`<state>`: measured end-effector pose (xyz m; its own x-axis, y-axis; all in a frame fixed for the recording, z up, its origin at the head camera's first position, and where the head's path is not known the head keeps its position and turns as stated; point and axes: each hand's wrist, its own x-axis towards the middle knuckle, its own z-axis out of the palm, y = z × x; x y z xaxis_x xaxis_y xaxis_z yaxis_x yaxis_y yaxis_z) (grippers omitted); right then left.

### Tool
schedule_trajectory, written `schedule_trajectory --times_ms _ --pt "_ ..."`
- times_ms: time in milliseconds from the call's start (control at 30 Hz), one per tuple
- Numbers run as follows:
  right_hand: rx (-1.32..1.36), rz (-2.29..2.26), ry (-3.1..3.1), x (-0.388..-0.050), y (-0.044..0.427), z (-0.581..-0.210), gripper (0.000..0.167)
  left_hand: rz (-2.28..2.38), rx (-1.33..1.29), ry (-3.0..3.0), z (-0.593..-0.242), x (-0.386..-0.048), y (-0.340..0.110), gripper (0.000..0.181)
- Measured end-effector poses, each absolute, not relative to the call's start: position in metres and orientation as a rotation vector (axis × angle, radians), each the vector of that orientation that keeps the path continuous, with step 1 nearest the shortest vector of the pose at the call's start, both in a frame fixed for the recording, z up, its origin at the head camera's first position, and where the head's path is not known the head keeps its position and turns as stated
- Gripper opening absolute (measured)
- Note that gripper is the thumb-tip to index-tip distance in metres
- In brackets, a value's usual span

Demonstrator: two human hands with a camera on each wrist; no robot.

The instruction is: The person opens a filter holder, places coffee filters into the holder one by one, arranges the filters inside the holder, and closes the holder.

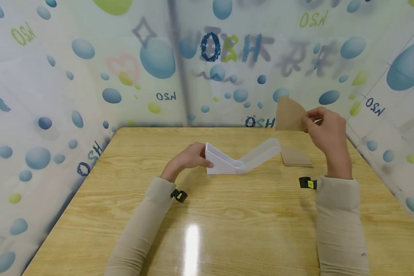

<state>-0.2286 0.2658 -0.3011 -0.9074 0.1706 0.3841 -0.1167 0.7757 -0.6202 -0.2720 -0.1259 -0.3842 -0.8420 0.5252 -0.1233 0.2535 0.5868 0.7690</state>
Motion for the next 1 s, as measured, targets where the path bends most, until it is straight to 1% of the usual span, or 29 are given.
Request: schedule_trajectory --times_ms 1000 --pt "0.086 0.958 -2.466 -0.225 0.252 -0.299 0.029 1.122 0.624 2.481 -0.384 -0.272 -0.126 0.039"
